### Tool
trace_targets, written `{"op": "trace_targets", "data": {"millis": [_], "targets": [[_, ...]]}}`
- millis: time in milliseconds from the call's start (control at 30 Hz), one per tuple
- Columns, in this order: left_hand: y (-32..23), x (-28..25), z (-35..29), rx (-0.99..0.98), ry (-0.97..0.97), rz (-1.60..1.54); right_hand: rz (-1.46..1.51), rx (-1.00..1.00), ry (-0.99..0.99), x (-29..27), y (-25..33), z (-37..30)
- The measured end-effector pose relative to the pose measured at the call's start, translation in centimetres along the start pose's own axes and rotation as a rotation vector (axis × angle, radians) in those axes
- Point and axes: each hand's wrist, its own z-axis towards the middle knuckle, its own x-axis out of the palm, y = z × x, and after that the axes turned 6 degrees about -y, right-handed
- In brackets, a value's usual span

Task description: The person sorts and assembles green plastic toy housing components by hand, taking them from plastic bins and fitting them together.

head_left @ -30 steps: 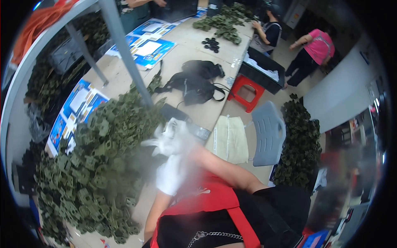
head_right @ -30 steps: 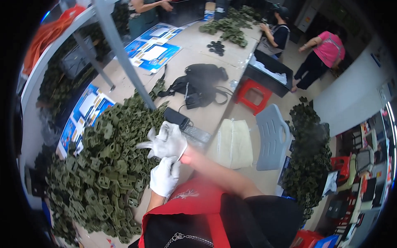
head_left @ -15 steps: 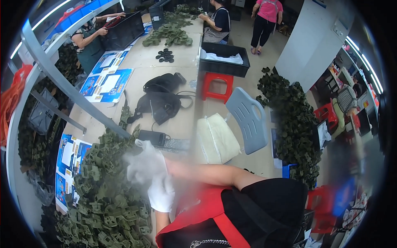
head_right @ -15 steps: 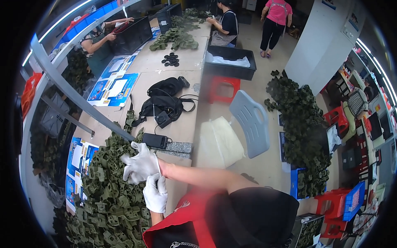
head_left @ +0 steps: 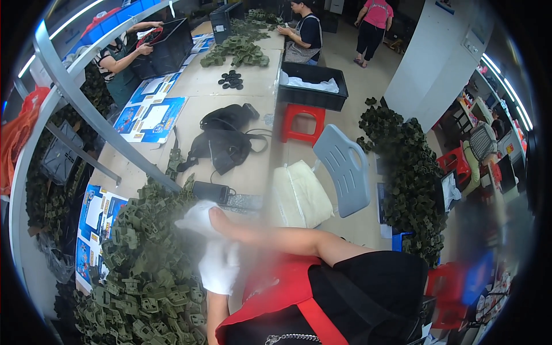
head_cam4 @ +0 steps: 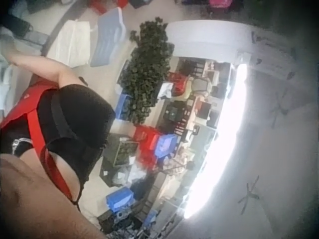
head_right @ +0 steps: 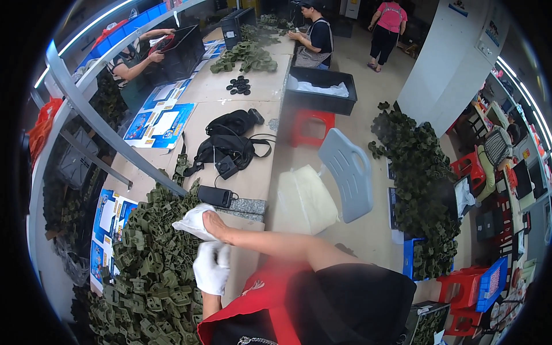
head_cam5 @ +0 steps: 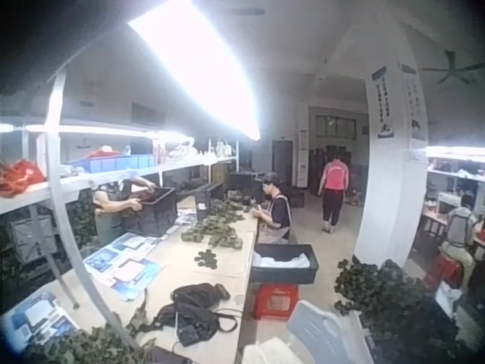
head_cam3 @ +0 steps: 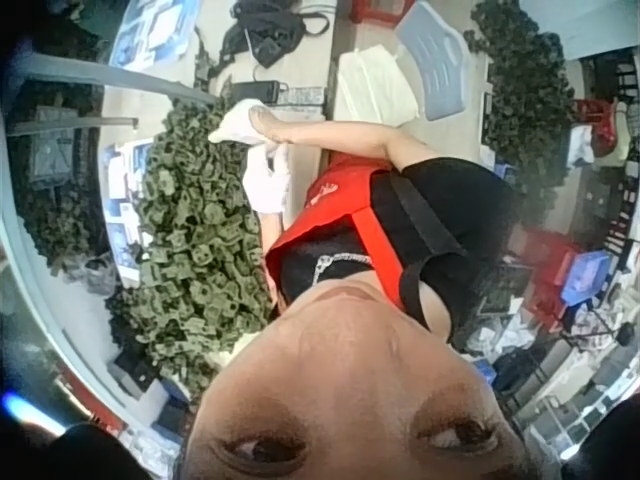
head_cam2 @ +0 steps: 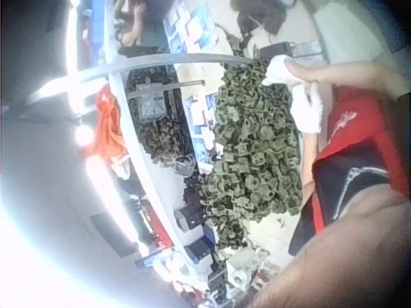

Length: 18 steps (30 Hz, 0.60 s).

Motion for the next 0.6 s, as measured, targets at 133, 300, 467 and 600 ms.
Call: {"op": "trace_targets", "data": {"millis": [133,300,467,600], "targets": [[-1.5,-1.0,2.7,-0.166,-0.428,0.067,-0.31,0.079,0.248,-7.9,6.2,2.2],[1.1,-0.5,3.9,-0.276,-0.138,0.131,-0.288,0.04,0.043,-8.7,6.4,0.3],[2.6,0.4,4.3,-0.292,-0.123,-0.009,-0.631,0.129,0.22,-4.5,3.0,0.3],[2.3,0.6,3.3,-0.241,0.127,-0.276,-0.476,0.142,0.383,-4.9,2.0,-0.8]]}}
